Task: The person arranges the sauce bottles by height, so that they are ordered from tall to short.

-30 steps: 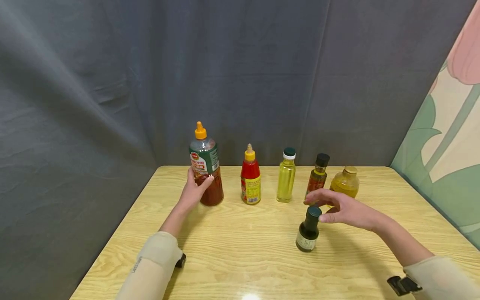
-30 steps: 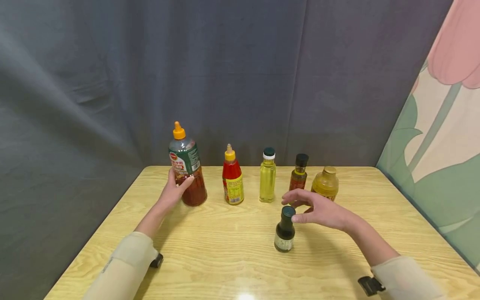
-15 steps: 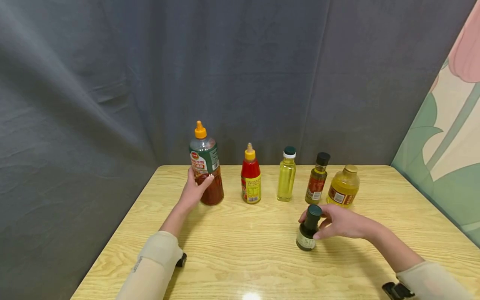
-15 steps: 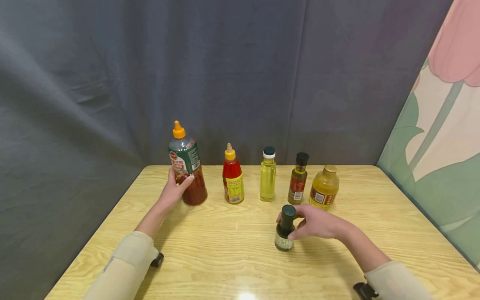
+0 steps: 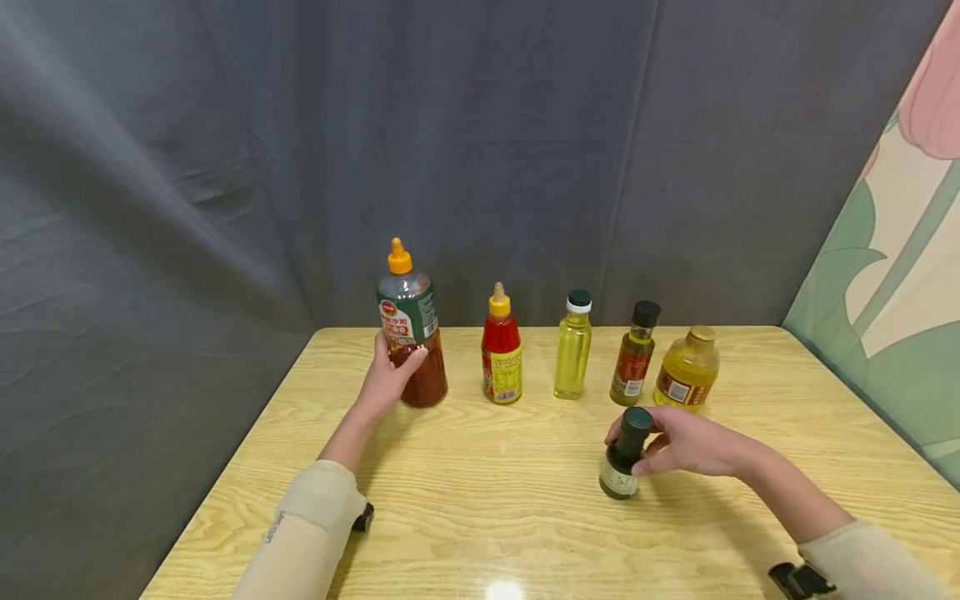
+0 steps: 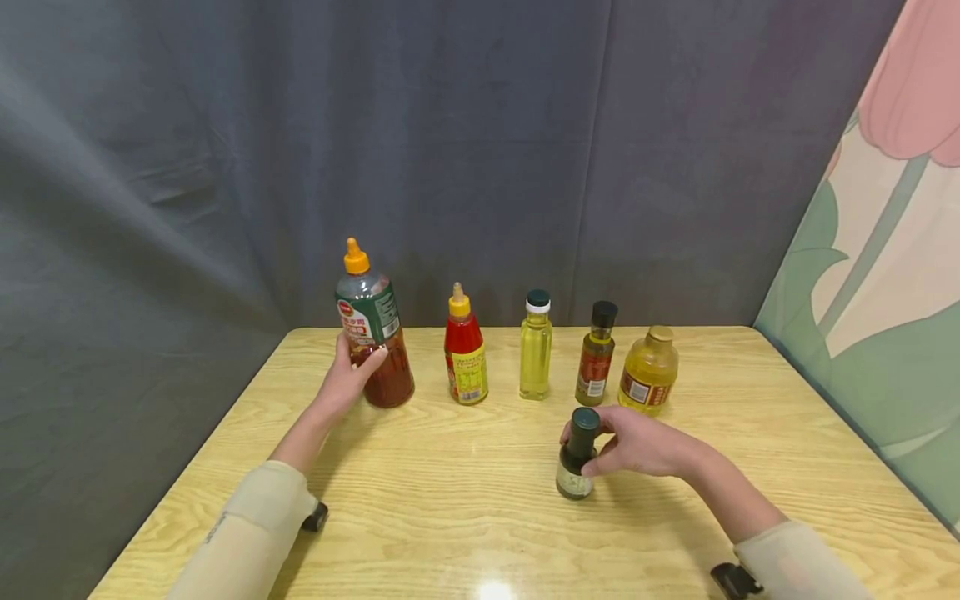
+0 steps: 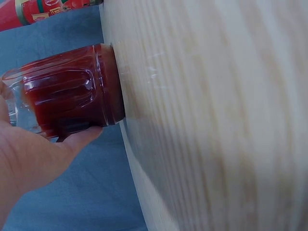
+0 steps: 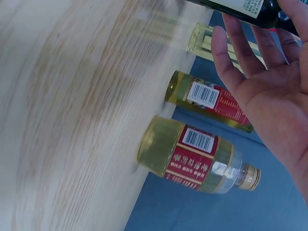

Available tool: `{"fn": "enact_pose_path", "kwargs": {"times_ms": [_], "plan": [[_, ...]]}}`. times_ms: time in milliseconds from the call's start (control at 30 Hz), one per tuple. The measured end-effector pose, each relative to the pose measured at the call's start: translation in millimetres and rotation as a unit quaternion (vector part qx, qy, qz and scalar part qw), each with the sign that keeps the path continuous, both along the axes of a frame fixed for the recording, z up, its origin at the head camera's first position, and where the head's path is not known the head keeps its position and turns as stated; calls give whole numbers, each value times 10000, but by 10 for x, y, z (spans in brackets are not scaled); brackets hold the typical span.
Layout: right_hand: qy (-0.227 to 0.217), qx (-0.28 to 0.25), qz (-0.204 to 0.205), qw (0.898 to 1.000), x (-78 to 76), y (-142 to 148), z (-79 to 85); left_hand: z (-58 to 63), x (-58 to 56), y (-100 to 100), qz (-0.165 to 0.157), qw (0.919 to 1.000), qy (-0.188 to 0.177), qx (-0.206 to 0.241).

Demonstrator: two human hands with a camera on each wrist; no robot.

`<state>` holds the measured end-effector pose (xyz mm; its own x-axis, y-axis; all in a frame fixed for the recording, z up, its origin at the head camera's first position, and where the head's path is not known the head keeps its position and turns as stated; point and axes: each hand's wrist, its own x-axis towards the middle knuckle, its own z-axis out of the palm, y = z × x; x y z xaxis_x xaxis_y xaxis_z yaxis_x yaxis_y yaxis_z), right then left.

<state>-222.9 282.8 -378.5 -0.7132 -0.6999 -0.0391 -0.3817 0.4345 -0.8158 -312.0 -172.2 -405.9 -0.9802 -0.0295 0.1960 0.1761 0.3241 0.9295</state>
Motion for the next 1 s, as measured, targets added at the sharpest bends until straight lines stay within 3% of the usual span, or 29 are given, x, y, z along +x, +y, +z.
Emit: {"fn": "enact_pose_path", "kwargs": {"times_ms": [633,1000], "plan": [[240,-121,-408,9988,72,501,-10,13,-4,-5,-60,10000,-20,1],[393,162,-955,9945,90,791,-13,37,23,6,-35,10000,-36,-23]]}}
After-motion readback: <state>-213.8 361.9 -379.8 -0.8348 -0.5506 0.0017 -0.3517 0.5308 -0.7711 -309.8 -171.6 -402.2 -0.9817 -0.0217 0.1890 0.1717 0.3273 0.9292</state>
